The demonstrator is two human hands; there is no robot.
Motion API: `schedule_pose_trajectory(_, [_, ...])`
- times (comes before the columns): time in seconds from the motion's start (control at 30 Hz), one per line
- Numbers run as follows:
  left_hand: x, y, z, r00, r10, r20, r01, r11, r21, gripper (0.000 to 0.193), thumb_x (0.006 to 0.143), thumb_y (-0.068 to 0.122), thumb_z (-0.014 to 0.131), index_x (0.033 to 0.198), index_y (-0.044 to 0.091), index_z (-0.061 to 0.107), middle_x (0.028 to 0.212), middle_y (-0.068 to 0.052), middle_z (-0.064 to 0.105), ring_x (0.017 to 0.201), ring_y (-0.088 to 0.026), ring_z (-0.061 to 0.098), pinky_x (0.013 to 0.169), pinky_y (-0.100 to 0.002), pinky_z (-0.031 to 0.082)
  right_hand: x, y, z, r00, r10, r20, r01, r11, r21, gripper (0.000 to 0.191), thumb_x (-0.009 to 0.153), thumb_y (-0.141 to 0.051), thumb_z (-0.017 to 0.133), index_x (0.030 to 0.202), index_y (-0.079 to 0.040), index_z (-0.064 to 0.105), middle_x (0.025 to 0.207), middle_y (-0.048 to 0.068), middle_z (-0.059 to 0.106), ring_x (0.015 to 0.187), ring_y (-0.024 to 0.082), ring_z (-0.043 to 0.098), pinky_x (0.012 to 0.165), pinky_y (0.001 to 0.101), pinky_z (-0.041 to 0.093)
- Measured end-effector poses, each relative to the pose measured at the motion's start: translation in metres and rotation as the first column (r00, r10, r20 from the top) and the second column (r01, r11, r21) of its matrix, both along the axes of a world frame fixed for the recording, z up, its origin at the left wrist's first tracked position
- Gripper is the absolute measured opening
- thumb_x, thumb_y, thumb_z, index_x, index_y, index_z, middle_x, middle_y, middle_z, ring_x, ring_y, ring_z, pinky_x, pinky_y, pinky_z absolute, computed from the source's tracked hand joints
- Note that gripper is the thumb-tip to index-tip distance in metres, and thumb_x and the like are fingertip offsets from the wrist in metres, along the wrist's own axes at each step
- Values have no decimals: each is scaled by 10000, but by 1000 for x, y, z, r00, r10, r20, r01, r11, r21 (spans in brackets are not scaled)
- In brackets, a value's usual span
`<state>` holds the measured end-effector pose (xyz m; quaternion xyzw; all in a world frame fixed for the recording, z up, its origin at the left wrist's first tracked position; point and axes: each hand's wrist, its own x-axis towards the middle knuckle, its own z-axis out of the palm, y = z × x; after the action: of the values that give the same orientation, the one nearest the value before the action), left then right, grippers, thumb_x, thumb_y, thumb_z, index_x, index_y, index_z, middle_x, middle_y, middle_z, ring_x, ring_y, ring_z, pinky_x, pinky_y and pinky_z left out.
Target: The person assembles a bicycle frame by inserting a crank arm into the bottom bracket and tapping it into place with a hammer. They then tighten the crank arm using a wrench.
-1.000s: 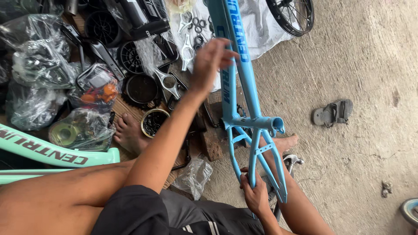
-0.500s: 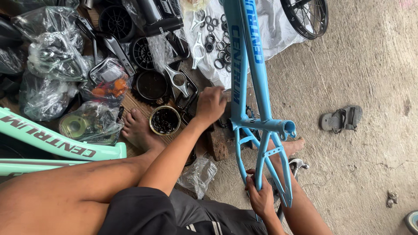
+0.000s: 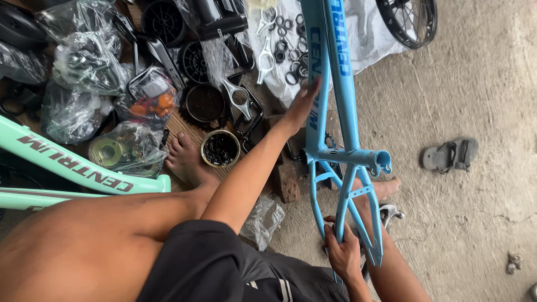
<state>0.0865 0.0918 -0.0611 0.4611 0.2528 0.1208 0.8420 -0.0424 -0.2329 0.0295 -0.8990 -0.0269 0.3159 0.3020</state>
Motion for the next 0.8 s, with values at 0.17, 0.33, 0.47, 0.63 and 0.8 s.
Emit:
schedule_pose_trajectory(0.17, [13, 3, 10, 1000, -2, 27, -7, 947, 321, 841, 965, 624, 562, 1453, -41, 398, 1355, -220, 626, 1280, -329, 618, 1041, -396, 488, 12, -13, 12, 998, -10, 55, 6, 997, 74, 200, 953, -156, 651, 1088, -16, 696, 642, 45, 609, 591, 114, 575, 538, 290, 483])
schedule_pose_trajectory(0.33, [9, -6, 17, 989, -148, -4, 137, 902, 410, 763, 962, 541, 569, 1430, -41, 410, 1263, -258, 682, 1202, -369, 671, 1011, -415, 508, 22, -63, 30, 999, -36, -36, 43, 972, 230, 194, 961, -109, 616, 1040, 60, 670, 649, 67, 631, 566, 137, 598, 520, 292, 496])
schedule_pose_trajectory(0.47, [15, -2, 28, 949, -300, -94, 303, 793, 528, 849, 957, 461, 587, 1447, -115, 202, 1205, -345, 645, 1139, -434, 669, 967, -449, 522, 33, -85, 32, 989, -82, -126, 119, 940, 320, 214, 978, -97, 590, 1073, 86, 646, 625, 80, 597, 513, 149, 589, 648, 340, 592])
schedule_pose_trajectory(0.63, [11, 15, 30, 832, -346, -433, 552, 591, 588, 1000, 975, 463, 594, 1466, -217, 49, 1161, -399, 650, 1099, -438, 705, 951, -440, 564, 36, -72, 32, 954, -140, -263, 228, 912, 340, 194, 968, -90, 579, 1056, 79, 616, 609, 82, 568, 481, 157, 536, 639, 396, 522])
schedule_pose_trajectory(0.8, [-9, 31, 8, 806, -347, -480, 590, 547, 595, 1081, 976, 448, 637, 1440, -263, -33, 1223, -418, 606, 1136, -463, 666, 971, -444, 548, 19, -50, 20, 937, -73, -341, 222, 879, 423, 181, 993, -104, 562, 1008, 66, 622, 613, 11, 505, 510, 100, 487, 861, 406, 639])
